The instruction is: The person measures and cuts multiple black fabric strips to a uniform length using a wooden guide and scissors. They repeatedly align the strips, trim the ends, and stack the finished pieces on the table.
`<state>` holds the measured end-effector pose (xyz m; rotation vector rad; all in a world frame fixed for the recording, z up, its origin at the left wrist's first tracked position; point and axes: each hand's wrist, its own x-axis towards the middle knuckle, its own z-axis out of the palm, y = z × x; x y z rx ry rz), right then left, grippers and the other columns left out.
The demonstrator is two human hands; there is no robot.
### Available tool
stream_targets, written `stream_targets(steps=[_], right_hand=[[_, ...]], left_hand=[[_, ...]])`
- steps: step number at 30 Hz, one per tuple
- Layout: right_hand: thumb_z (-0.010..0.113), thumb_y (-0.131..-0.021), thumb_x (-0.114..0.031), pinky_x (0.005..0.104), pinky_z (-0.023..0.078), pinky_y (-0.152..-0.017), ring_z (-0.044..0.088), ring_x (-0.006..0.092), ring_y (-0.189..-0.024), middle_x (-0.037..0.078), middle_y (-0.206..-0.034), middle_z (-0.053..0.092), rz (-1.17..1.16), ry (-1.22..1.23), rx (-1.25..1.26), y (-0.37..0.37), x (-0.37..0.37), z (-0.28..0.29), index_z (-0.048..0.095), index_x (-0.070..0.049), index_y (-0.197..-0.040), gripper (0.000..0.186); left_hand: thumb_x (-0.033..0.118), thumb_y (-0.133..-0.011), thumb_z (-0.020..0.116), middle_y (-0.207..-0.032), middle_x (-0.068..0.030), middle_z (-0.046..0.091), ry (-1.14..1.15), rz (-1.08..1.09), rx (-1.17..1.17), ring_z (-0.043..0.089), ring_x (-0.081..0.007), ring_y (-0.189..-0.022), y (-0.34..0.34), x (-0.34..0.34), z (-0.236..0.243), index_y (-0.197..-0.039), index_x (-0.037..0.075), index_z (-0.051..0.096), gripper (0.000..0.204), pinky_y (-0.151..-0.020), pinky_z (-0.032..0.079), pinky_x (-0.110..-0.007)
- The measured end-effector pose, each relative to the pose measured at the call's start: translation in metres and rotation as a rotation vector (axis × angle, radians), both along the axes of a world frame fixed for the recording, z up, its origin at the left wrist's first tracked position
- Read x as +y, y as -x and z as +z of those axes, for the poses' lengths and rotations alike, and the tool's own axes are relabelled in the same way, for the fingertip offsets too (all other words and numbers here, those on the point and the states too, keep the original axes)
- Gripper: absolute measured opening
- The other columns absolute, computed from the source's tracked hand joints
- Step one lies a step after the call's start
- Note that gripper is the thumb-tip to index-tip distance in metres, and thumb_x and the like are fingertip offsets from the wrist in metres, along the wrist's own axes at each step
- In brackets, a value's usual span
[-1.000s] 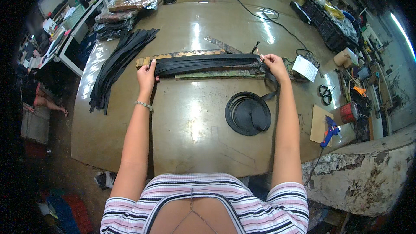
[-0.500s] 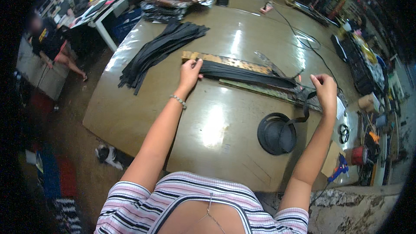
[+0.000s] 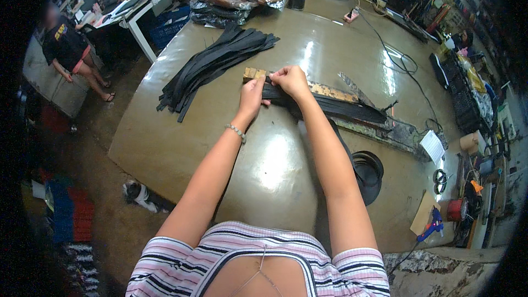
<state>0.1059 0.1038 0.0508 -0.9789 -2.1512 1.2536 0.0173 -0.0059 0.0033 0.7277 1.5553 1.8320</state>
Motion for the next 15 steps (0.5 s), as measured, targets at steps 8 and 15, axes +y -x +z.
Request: stream_targets(steps=[8, 15], right_hand=[[0.068, -0.082, -0.029, 0.0245, 0.040, -0.049, 0.050, 0.0072, -0.052, 0.000, -0.057, 0.056, 0.214, -0.069, -0.163, -0.083, -0.019, 0.072, 0.065, -0.001, -0.078, 0.028], [0.061, -0.088, -0.029, 0.0214, 0.036, -0.059, 0.045, 0.0038, -0.067, -0.007, -0.071, 0.052, 0.072, -0.082, -0.079, -0.294, -0.025, 0.141, 0.063, -0.004, -0.079, 0.026]], left_hand=[[0.029, -0.088, 0.060, -0.064, -0.0095, 0.061, 0.024, 0.050, 0.096, 0.058, -0.0146, -0.045, -0.002, 0.006, -0.001, -0.077, -0.005, 0.059, 0.036, -0.038, 0.046, -0.025], [0.028, -0.089, 0.060, -0.068, -0.0075, 0.062, 0.032, 0.040, 0.108, 0.057, -0.0117, -0.049, -0.001, 0.006, 0.001, -0.079, -0.003, 0.061, 0.033, -0.039, 0.047, -0.023]])
